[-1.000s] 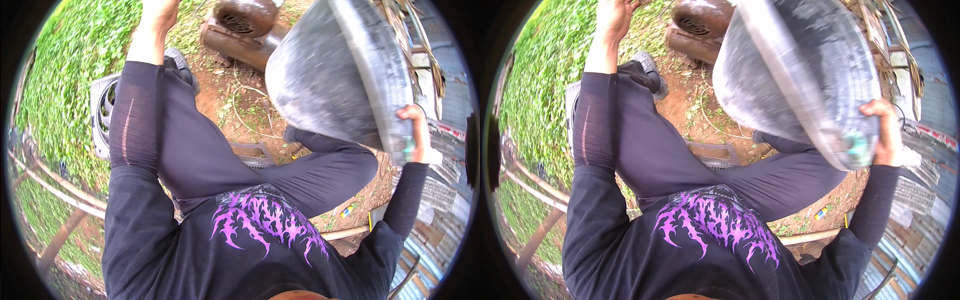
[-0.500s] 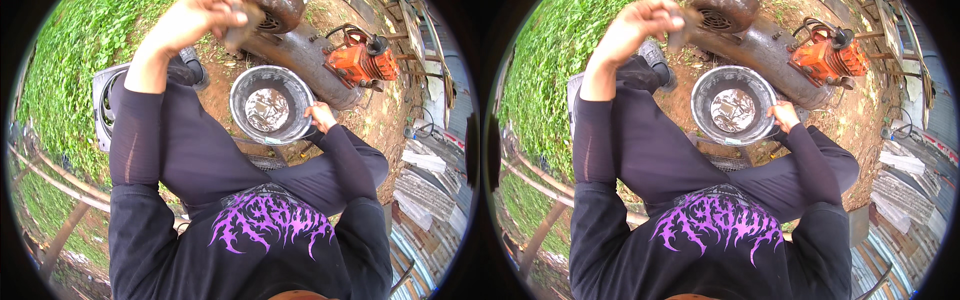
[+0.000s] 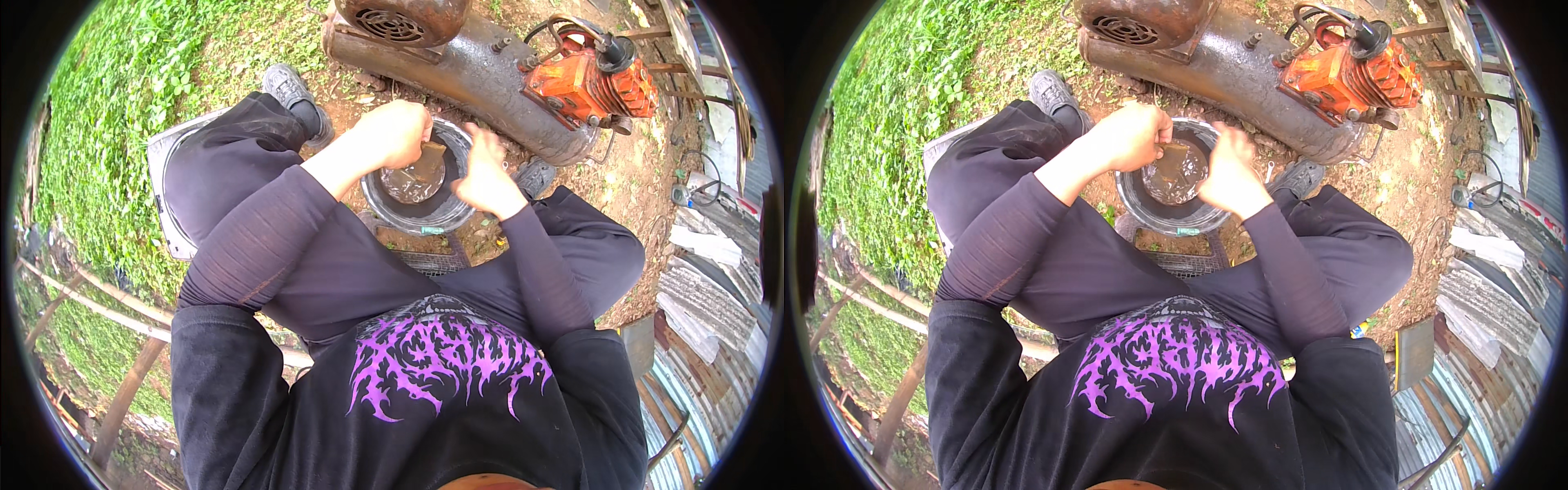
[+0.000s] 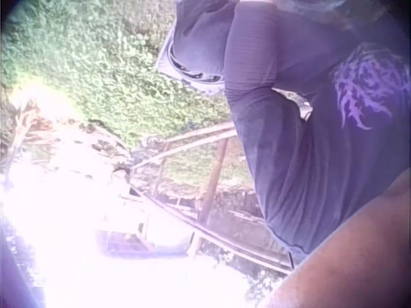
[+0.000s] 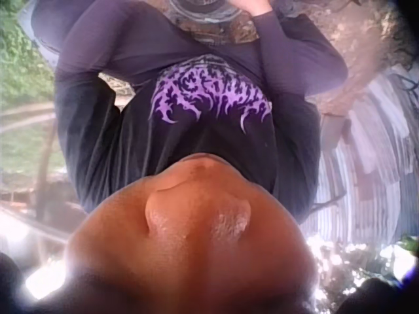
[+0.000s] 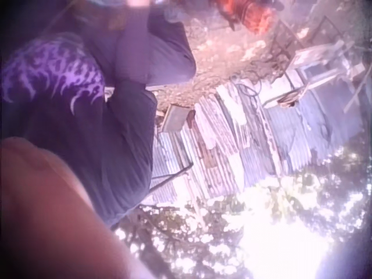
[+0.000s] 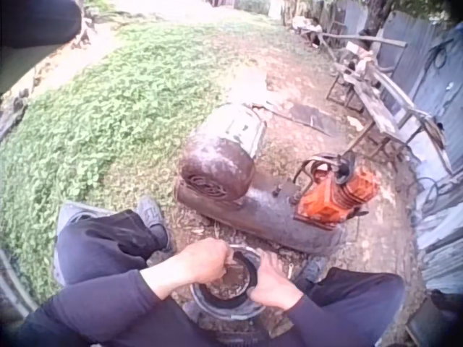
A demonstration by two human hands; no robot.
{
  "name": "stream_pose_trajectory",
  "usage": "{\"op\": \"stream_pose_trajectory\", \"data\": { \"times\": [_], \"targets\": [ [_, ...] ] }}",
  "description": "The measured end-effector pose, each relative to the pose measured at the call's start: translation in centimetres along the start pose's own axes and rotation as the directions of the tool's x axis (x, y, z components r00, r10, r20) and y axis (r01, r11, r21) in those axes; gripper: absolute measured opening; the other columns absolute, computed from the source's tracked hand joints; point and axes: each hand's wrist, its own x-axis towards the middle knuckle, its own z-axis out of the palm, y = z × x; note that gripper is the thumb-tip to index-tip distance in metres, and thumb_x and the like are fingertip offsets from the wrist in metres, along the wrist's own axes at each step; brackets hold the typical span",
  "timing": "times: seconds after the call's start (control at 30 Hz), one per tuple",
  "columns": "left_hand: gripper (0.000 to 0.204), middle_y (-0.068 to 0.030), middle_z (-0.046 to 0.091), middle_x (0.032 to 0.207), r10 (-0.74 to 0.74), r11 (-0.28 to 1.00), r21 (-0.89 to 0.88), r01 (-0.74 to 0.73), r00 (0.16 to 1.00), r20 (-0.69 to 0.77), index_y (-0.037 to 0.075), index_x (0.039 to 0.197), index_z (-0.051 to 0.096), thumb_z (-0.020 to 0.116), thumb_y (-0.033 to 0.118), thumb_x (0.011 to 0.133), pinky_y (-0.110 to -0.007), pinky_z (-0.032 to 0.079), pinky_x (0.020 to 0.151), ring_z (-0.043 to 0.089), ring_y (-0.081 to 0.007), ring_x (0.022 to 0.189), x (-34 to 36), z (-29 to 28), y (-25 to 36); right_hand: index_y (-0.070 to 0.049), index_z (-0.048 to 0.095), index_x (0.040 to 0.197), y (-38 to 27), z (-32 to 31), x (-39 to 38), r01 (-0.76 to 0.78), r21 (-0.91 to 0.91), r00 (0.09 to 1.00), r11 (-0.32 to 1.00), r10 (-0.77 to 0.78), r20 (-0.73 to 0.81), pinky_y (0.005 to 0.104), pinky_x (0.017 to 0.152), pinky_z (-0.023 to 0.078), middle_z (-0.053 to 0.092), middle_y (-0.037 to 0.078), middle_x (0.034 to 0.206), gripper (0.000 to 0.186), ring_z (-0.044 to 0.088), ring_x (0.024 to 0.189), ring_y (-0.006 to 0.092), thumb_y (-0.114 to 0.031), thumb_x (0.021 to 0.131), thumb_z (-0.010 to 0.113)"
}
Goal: The person manipulates the internal components of a motor assembly, removes a metal piece, and then cleans several small metal parts by dipping them into a bucket of liquid.
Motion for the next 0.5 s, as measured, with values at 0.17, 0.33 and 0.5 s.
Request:
{"op": "stream_pose_trajectory", "data": {
  "times": [0.17, 0.33, 0.5],
  "targets": [
    [0.024, -0.0211, 0.073, 0.093, -0.046, 0.999, 0.018, 0.045, 0.996, 0.078, 0.001, 0.097, 0.072, 0.081, 0.011, 0.078, -0.043, 0.057, 0.082, 0.073, -0.0357, 0.095, -0.1, -1.1, 0.7, 0.004, 0.034, 0.144, -1.3, 5.6, 1.9, -0.015, 0.864, 0.978, 0.502, -0.172, 0.118, 0.0309, 0.086, 0.056, 0.067, 0.014, 0.109, 0.058, 0.068, 0.099, 0.0228, -0.003, 0.095, 0.064],
    [0.056, -0.0246, 0.07, 0.118, -0.12, 0.938, 0.345, 0.042, 0.97, 0.209, -0.004, 0.122, 0.066, 0.086, 0.026, 0.078, -0.044, 0.052, 0.098, 0.066, -0.0373, 0.116, -1.1, -8.6, -0.4, 0.004, 0.053, 0.132, 5.1, 13.3, 6.5, -0.129, 0.412, 0.982, 0.902, 0.06, 0.177, 0.0376, 0.083, 0.058, 0.074, 0.018, 0.098, 0.038, 0.073, 0.092, 0.0289, -0.008, 0.098, 0.063],
    [0.049, -0.0243, 0.071, 0.112, -0.245, 0.891, 0.45, 0.05, 0.89, 0.385, -0.004, 0.117, 0.068, 0.084, 0.024, 0.08, -0.045, 0.055, 0.093, 0.068, -0.0375, 0.11, -1.1, -13.1, -0.4, -0.004, 0.074, 0.108, 8.7, 19.5, 8.0, -0.097, -0.032, 0.944, 0.995, 0.102, 0.314, 0.0492, 0.096, 0.053, 0.071, 0.024, 0.113, 0.031, 0.067, 0.109, 0.0406, -0.028, 0.088, 0.068]
  ]
}}
